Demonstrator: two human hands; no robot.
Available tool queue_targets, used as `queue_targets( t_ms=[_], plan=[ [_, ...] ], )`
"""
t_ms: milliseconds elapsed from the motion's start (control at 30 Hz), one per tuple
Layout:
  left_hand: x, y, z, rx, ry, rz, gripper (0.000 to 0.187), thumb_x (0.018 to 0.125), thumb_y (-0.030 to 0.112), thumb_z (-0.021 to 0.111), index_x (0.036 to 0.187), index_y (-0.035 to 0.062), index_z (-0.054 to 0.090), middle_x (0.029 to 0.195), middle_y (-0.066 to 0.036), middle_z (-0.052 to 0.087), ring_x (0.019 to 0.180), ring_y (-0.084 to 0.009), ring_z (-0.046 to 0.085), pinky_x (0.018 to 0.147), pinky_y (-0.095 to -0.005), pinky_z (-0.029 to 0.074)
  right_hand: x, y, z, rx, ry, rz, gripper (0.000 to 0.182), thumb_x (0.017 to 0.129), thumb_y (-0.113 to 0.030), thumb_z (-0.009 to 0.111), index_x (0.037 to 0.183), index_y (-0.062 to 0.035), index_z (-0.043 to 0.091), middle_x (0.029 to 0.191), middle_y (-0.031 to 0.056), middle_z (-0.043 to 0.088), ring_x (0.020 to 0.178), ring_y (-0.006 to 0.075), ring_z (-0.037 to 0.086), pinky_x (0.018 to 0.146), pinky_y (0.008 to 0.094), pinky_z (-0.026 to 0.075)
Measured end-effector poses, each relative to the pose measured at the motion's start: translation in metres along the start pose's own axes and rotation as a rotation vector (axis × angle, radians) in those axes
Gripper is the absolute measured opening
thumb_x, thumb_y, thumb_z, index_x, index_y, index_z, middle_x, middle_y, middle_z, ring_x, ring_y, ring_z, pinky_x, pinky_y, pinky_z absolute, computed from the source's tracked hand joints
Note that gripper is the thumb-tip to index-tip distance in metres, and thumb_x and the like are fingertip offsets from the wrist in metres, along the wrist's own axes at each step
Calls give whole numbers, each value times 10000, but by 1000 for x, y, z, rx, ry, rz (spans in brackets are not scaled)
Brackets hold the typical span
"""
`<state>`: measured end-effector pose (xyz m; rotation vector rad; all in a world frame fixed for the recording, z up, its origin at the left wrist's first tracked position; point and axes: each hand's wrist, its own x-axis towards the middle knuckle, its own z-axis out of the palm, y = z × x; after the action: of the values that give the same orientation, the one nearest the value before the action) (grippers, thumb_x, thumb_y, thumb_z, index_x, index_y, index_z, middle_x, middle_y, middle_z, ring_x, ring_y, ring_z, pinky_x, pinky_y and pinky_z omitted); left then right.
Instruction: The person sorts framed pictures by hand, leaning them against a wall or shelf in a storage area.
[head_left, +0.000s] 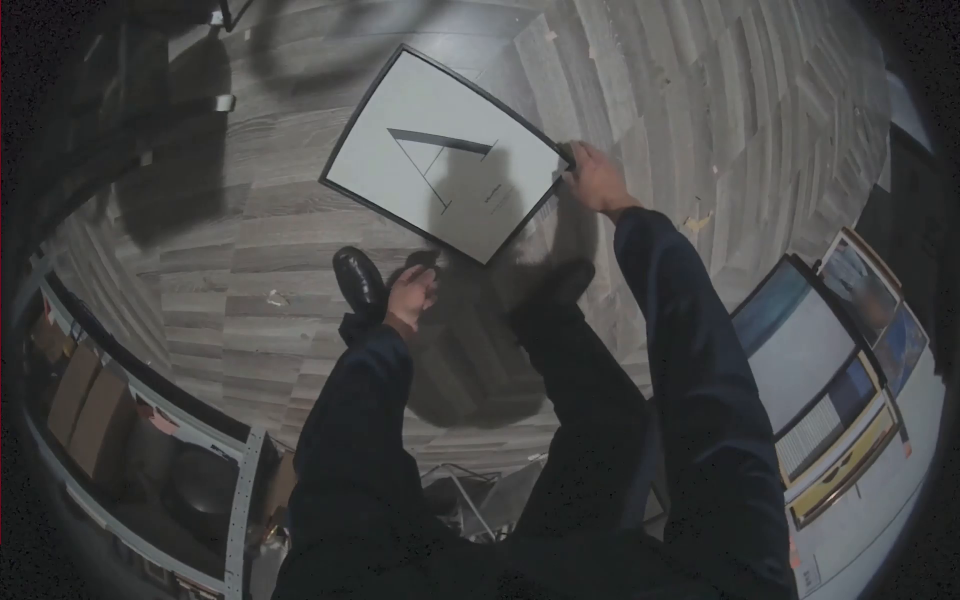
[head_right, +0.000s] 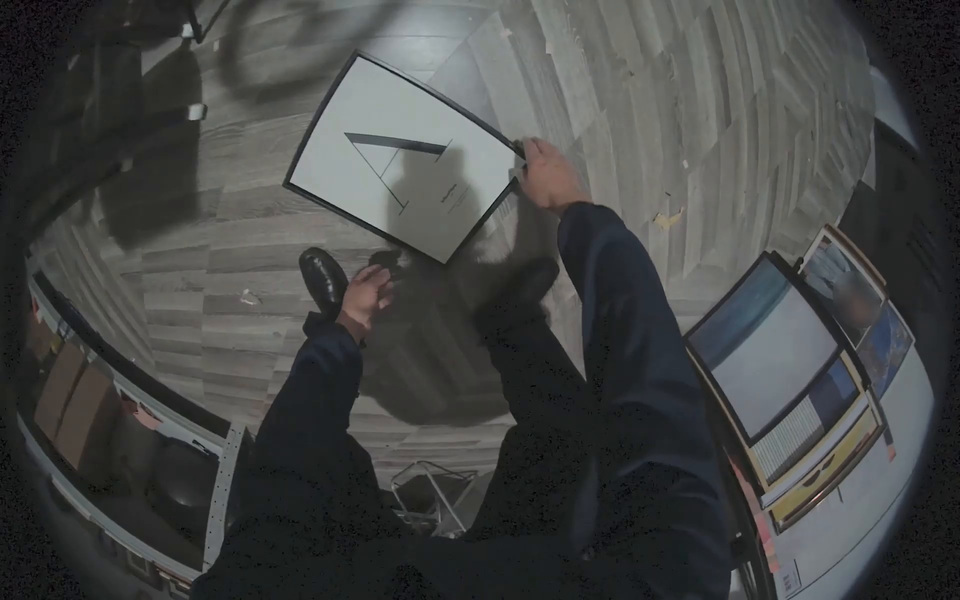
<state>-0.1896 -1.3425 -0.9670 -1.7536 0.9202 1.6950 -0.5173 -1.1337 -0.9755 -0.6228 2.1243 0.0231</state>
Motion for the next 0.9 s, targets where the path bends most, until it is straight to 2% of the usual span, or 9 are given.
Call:
queue_targets(
  t_ms=[100, 167, 267, 400, 467, 600, 700, 767, 900],
  plan=[
    [34, 6, 15, -135, 7, -30, 807, 915, 341, 683, 1563, 41, 309, 810, 12, 559, 628, -89, 442, 636, -249, 362, 40, -13, 7, 48, 48, -4, 618, 1054, -311, 509, 1548, 2, 309, 1573, 245, 371, 1448, 406, 369, 1216, 481, 307],
    [58, 9, 28, -285, 48, 15, 541, 891, 343, 692, 1319, 155, 422, 904, 29, 520, 819, -88, 485, 773, -262, 422, 53, -24, 20, 227, 91, 41, 604, 1040, -327, 485, 1525, -2, 334, 1489, 267, 458, 1343, 431, 463, 1137, 510, 378],
    [61, 18, 53, -400, 149, 11, 458, 857, 362, 681, 1241, 168, 526, 1061, 1, 538, 971, -121, 516, 832, -289, 470, 59, -25, 46, 248, 155, 48, 687, 1006, -414, 495, 1515, 25, 350, 1485, 276, 467, 1362, 436, 443, 1149, 518, 366],
    [73, 13, 40, -478, 165, -33, 589, 875, 434, 706, 1366, 137, 570, 1434, -27, 482, 1355, -184, 385, 1028, -382, 413, 54, -19, 61, 224, 207, 12, 755, 982, -502, 535, 1508, 21, 399, 1432, 254, 500, 1317, 410, 470, 1120, 486, 398],
    [63, -2, 24, -244, 107, 226, 772, 855, 556, 679, 1432, 84, 476, 1533, -89, 401, 1444, -225, 322, 1147, -411, 297, 44, -18, 61, 278, 262, -1, 756, 962, -563, 557, 1440, 20, 495, 1247, 195, 561, 1157, 353, 537, 996, 448, 464],
    [58, -6, 9, -397, 270, 177, 580, 945, 566, 604, 1228, 59, 591, 1160, -55, 549, 1115, -196, 496, 1006, -326, 362, 9, -30, 51, 424, 218, 57, 751, 950, -605, 589, 1417, -20, 521, 1196, 165, 566, 1037, 295, 578, 941, 406, 498],
    [74, -42, -33, -161, 171, 662, 766, 774, -69, 564, 1490, -28, 295, 1199, -187, 477, 1138, -336, 476, 1129, -360, 281, -26, -51, 44, 570, 232, 150, 565, 952, -489, 668, 1302, -56, 577, 1221, 156, 609, 1077, 307, 608, 952, 393, 507],
    [1, 9, -10, -274, 346, 396, 712, 932, 329, 451, 1545, 1, 296, 1469, -168, 376, 1363, -307, 365, 1199, -380, 257, -59, -73, 26, 706, 228, 241, 549, 939, -550, 643, 1128, -41, 558, 1030, 147, 643, 940, 327, 623, 828, 426, 487],
    [-101, 64, -5, -335, 426, 225, 809, 990, 630, 440, 1580, 91, 318, 1633, -87, 321, 1494, -260, 310, 1236, -382, 230, -121, -93, -5, 850, 148, 475, 650, 904, -622, 586, 1169, -28, 597, 1098, 201, 676, 1074, 384, 616, 921, 458, 458]
  ],
)
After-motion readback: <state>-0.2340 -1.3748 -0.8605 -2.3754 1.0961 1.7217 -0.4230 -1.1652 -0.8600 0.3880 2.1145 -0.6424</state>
